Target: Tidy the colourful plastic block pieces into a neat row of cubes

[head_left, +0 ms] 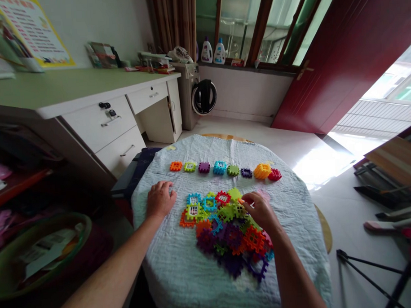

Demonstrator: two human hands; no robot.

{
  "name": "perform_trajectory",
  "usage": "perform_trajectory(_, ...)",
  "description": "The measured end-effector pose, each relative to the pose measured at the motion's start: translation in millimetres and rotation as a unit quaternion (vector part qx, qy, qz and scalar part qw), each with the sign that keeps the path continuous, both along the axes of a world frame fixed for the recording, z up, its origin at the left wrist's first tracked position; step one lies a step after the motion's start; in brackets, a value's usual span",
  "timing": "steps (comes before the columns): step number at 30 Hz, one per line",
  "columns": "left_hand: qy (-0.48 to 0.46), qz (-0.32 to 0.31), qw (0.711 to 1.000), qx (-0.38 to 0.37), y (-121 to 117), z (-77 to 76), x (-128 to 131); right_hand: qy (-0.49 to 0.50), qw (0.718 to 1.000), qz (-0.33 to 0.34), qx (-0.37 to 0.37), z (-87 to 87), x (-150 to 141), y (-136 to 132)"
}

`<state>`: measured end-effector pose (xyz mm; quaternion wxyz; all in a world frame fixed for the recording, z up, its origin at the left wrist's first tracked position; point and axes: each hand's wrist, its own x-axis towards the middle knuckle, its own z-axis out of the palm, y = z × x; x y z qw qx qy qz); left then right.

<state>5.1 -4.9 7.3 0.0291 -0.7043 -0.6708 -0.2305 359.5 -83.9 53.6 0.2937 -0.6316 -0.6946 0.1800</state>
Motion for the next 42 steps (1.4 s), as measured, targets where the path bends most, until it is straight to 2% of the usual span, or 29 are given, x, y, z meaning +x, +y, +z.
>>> perform_trajectory(5, 0.005, 0.001, 1.0, 0.004, 1, -1.8, 0, 0.013, 0.998, -0.065, 0.01, 7.8, 16, -10)
perform_trajectory(9, 0.009, 0.003, 1.0, 0.005, 1, -2.7, -1, -0.026, 0.997, -0.009, -0.071, 15.5, 19, -26)
perform_trajectory(13, 0.017, 0.002, 1.0, 0.005, 1, -2.0, -1, -0.092, 0.981, 0.035, -0.164, 17.6, 13, -40)
perform_trajectory(16, 0.022, 0.005, 1.0, 0.002, 1, -1.4, -1, -0.117, 0.973, 0.044, -0.194, 16.0, 9, -43)
perform_trajectory(19, 0.025, 0.004, 1.0, 0.004, 1, -1.8, -1, -0.101, 0.972, 0.042, -0.209, 13.0, 7, -40)
perform_trajectory(32, 0.027, 0.002, 1.0, 0.007, 3, -3.1, -2, -0.077, 0.991, 0.006, -0.109, -9.7, 15, -13)
perform_trajectory(42, 0.026, 0.005, 1.0, 0.001, 2, -3.5, -2, -0.028, 0.999, -0.034, -0.026, -22.5, 20, -8)
